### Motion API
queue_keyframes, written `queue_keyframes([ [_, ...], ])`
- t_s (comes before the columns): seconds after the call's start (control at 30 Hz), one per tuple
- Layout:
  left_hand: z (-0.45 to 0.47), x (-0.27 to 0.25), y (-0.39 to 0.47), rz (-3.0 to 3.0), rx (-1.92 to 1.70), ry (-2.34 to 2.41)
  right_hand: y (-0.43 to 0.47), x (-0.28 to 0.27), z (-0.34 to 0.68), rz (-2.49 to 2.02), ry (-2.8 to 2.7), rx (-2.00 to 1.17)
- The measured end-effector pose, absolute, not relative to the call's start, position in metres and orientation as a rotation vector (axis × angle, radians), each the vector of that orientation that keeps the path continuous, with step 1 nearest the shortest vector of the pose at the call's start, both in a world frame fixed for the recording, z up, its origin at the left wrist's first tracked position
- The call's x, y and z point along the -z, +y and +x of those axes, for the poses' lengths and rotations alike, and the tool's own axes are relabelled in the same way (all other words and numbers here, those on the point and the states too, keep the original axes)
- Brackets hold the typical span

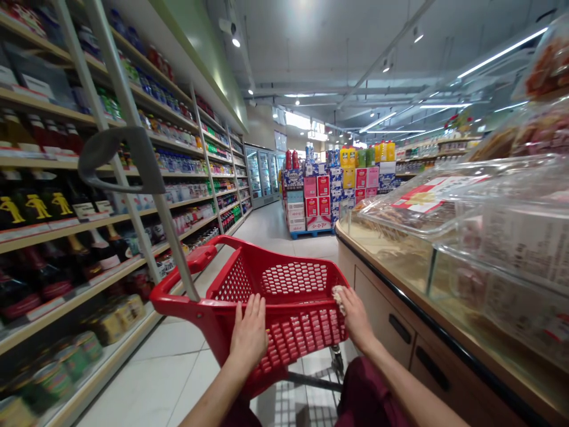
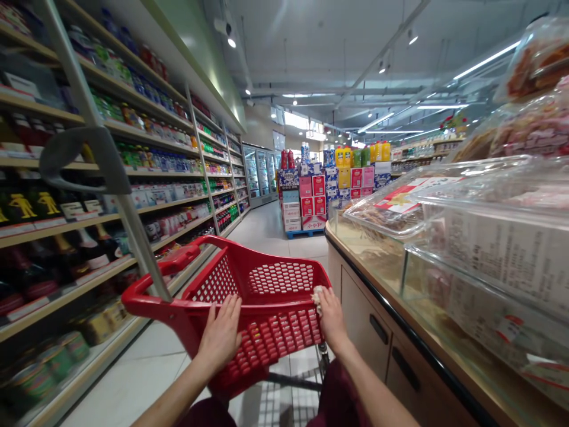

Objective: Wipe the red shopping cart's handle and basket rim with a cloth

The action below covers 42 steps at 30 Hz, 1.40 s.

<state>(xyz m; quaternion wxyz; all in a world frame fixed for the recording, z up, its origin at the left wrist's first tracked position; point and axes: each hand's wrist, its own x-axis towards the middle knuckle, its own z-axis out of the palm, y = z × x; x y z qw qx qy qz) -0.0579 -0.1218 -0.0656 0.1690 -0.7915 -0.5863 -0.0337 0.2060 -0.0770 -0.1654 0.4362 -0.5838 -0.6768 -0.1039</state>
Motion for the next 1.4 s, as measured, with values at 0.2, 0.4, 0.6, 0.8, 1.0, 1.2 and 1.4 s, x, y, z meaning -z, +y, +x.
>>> queue_keyframes([
  [0.2, -0.059, 0.057, -0.125, -2.213, 0.058, -1.708, -0.082, 0.165, 0.186, -1.273, -1.771, 0.210],
  [0.4, -0.050, 0.063, -0.132, -2.197, 0.112, -1.686, -0.079, 0.165, 0.194, -1.398, -1.597, 0.222],
  [0.6, -0.039, 0.057, -0.139, -2.264, 0.109, -1.668, -0.080, 0.161, 0.156, -1.136, -1.812, 0.256],
  [0.8, -0.056, 0.049, -0.139, -2.246, 0.118, -1.637, -0.075, 0.157, 0.171, -1.370, -1.613, 0.194],
  [1.0, -0.057, 0.055, -0.137, -2.291, 0.174, -1.527, -0.084, 0.142, 0.107, -1.000, -1.846, 0.180],
  [1.2, -0.111, 0.039, -0.151, -2.039, 0.682, -1.461, -0.080, 0.141, 0.131, -1.194, -1.703, 0.149],
  [1.4, -0.159, 0.018, -0.147, -1.737, 0.697, -1.856, -0.095, 0.087, 0.011, -0.985, -1.865, -0.077],
])
